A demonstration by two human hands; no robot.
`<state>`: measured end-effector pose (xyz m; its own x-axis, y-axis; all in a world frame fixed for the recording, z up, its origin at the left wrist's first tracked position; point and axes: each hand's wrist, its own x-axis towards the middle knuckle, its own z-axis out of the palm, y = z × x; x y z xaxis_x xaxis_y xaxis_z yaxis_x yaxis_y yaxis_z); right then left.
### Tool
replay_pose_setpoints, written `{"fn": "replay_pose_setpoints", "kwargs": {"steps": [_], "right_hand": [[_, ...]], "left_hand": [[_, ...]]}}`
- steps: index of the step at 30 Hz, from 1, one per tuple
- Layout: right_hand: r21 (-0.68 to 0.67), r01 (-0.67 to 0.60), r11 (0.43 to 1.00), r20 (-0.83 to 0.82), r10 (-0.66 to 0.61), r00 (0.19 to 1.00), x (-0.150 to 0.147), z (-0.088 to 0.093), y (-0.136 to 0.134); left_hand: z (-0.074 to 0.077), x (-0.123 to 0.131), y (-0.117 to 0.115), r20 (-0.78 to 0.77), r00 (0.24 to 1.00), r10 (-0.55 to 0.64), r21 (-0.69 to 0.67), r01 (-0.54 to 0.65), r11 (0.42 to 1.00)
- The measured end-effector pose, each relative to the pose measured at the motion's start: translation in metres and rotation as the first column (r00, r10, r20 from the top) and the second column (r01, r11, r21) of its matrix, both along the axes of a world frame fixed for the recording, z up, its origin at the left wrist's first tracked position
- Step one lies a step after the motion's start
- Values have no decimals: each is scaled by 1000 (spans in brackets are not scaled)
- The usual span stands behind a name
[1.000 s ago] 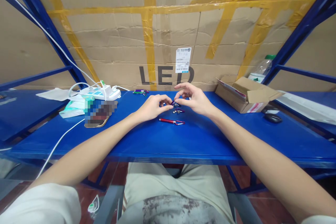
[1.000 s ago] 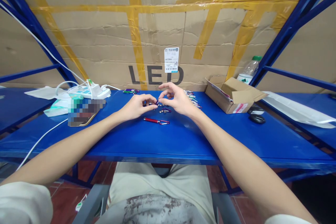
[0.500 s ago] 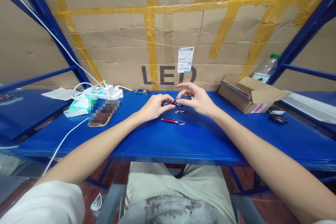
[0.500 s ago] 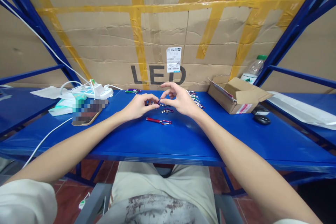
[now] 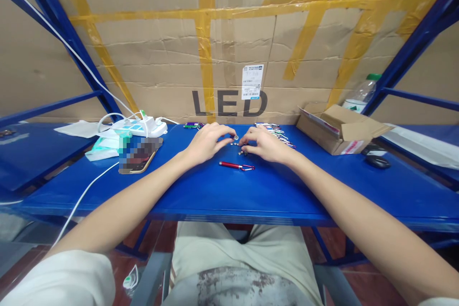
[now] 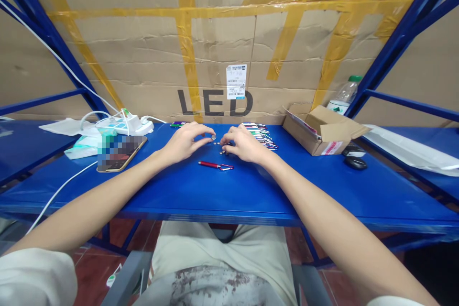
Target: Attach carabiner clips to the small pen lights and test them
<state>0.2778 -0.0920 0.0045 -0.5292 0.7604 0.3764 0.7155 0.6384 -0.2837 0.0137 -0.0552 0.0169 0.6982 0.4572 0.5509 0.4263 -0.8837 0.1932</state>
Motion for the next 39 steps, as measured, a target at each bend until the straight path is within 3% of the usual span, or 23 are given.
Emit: {"fn": "replay_pose_setpoints", "kwargs": {"steps": [11,17,33,39], "right_hand": [[1,-4,1000,143,3,990,-9,-11,1],[-18,82,996,177,-78,981,-14,-10,-7],[-74,-37,997,113,45,993,-12,-4,-4],[-117,-36,992,-33,33,999,-10,-3,-6]], "left_hand": [[-5,-1,8,-43,997,65,-62,-67,996],[-7,-1,9,-64,996,63,-53,-67,996],[-7,-2,12,-86,984,158,-74,-164,984],[-9,-3,14,-69,981,181,-84,-187,979]]}}
